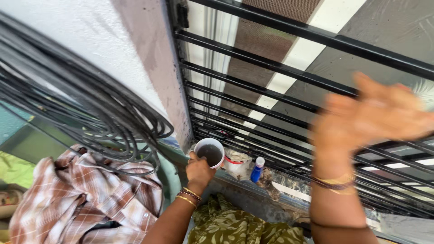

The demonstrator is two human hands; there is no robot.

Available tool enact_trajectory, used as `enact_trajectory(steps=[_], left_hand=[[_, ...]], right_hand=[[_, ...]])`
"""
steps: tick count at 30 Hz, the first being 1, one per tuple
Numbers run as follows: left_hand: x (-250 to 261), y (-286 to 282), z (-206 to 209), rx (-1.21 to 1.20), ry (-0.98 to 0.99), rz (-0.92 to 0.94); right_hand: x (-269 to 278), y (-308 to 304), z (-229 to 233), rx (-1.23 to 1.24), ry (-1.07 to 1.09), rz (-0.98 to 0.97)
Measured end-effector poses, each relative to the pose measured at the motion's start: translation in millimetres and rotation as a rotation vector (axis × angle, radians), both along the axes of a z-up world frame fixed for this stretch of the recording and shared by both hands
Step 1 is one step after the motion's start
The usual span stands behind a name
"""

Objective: The person scrubs a black metal window grille with a sponge, repeatedly dipping it into a small cup of liquid. They wipe the vertical frame and horizontal bars, moving methodically along the grille.

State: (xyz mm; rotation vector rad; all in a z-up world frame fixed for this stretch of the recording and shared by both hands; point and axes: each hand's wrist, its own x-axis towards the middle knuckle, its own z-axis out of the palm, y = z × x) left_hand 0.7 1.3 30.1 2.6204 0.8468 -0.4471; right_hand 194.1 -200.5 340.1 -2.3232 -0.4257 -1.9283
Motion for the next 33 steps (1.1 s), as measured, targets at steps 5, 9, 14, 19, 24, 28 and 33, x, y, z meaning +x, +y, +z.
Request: enact_trajectory(steps=[5, 9, 14, 19, 24, 28, 33], left_hand=[[-0.1, 0.9, -3.0, 0.001, -0.032, -0.009], [-1.2, -2.7, -10.0, -0.001, -0.065, 0.021], [0.9, -5.3, -15.5, 0.015, -0.060, 0.033], [0.2, -5.2, -12.0, 0.012, -0.054, 0.015], [1.8, -3.8, -8.5, -0.027, -0.050, 0.022], [1.9, -3.7, -17.2, 0.009, -0.051, -0.008], [2.7, -2.2, -15.5, -0.007, -0.054, -0.004]], right_hand=[[-32.5, 121.3, 1.5, -0.190, 0.344, 0.249], [-44.0, 216.6, 7.3, -0.229, 0.438, 0.566], [-46.4, 231.3, 13.9, -0.263, 0.304, 0.547], [-34.8, 160.7, 22.7, -0.450, 0.258, 0.782], [-30.7, 92.1, 53.6, -0.522, 0.162, 0.709], [-37.6, 86.8, 68.5, -0.521, 0.157, 0.649], [-39.3, 123.0, 60.5, -0.429, 0.193, 0.734]])
